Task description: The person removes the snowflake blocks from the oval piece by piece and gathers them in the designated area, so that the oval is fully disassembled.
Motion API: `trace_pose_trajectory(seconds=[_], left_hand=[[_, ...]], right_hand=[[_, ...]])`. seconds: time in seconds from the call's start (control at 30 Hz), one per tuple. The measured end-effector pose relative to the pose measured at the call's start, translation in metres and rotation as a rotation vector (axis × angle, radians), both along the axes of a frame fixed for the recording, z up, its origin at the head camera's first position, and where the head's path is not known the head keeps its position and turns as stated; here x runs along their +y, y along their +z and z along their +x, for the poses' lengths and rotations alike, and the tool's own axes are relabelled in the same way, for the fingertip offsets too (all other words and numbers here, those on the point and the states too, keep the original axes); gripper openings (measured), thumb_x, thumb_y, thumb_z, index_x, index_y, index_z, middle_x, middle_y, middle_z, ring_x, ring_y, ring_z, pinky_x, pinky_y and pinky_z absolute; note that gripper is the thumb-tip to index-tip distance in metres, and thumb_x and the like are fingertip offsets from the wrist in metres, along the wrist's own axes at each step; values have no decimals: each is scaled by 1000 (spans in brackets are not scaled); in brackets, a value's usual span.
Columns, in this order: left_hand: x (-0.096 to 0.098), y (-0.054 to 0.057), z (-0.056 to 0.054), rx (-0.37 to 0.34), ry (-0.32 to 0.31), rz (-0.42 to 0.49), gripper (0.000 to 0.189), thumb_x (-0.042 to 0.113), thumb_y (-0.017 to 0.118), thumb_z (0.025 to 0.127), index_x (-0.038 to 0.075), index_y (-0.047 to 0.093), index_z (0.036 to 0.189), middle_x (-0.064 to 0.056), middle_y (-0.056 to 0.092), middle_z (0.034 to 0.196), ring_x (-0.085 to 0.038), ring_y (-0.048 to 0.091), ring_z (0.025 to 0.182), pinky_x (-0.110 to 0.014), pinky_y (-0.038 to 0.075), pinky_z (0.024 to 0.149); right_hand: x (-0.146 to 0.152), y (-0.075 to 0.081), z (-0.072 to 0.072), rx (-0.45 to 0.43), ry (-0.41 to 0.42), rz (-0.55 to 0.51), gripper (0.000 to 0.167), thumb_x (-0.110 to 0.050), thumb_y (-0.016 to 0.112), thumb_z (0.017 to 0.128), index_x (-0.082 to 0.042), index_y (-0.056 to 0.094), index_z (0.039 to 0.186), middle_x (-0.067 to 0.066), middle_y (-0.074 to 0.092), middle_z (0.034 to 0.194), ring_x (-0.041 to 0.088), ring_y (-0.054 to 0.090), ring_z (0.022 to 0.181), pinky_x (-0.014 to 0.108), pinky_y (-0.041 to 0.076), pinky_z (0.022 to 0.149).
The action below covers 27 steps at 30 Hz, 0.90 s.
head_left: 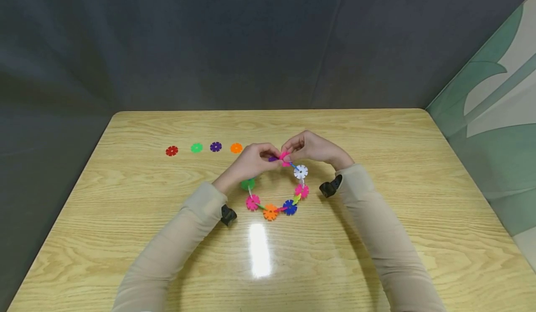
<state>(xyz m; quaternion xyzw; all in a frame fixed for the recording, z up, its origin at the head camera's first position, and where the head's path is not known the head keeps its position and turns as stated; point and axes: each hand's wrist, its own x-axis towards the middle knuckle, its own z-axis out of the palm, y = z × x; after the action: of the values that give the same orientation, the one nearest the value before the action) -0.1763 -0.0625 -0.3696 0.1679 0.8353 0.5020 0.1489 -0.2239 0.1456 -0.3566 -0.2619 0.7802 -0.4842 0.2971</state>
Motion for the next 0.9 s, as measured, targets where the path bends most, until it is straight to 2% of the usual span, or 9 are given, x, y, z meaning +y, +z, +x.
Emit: trace_pose_trajectory(seconds=[0.13, 0.23, 0.3, 0.47, 0.57, 0.73, 0.9], left_hand=[[0, 1, -1, 6, -23, -4, 19, 19, 71, 86, 8, 68, 102, -8, 68, 103, -17, 61, 93, -27, 53, 85], [-5, 0, -3, -17, -48, 9, 22, 18, 68, 88, 7, 68, 107, -8, 68, 107, -17, 62, 97, -27, 53, 87], [-10, -1, -4, -56, -44, 30, 26, 18, 66, 90, 5, 66, 113, -8, 67, 112, -18, 62, 101, -29, 54, 89], [-27, -4, -8, -124, 63, 65, 38, 19, 66, 90, 6, 60, 125, -7, 64, 123, -20, 61, 100, -39, 54, 87], [-34, -5, -9, -133, 112, 67, 43, 17, 68, 89, 10, 57, 130, -5, 60, 129, -21, 59, 98, -44, 53, 85], [-40, -7, -11, -147, 163, 73, 49, 15, 70, 87, 12, 55, 133, -5, 56, 135, -24, 59, 105, -39, 54, 86], [-45, -12, -14, -133, 220, 55, 44, 14, 69, 87, 11, 57, 129, -9, 57, 132, -28, 58, 115, -39, 52, 94]], right_hand=[[1, 1, 0, -8, 12, -15, 14, -6, 66, 88, 5, 69, 97, -4, 71, 75, 12, 57, 66, 30, 51, 67], [5, 1, 0, -7, 11, -2, 15, -9, 67, 88, 3, 70, 97, -5, 71, 77, 12, 57, 68, 29, 52, 70], [9, 2, -1, -8, -21, 19, 15, -11, 68, 88, 0, 71, 97, -5, 71, 77, 12, 58, 69, 29, 52, 72], [21, 1, -4, -16, -120, 63, 17, -16, 70, 87, -4, 71, 99, -8, 71, 79, 11, 61, 74, 29, 52, 78], [23, 0, -5, -21, -137, 60, 19, -17, 70, 87, -4, 70, 101, -10, 71, 80, 10, 60, 76, 28, 51, 80], [24, -1, -6, -45, -170, 40, 19, -16, 68, 89, -4, 68, 104, -11, 70, 82, 8, 61, 79, 24, 51, 81], [24, -1, -6, -36, -195, 29, 25, -13, 65, 90, 2, 65, 111, -14, 69, 85, 4, 61, 81, 21, 53, 80]])
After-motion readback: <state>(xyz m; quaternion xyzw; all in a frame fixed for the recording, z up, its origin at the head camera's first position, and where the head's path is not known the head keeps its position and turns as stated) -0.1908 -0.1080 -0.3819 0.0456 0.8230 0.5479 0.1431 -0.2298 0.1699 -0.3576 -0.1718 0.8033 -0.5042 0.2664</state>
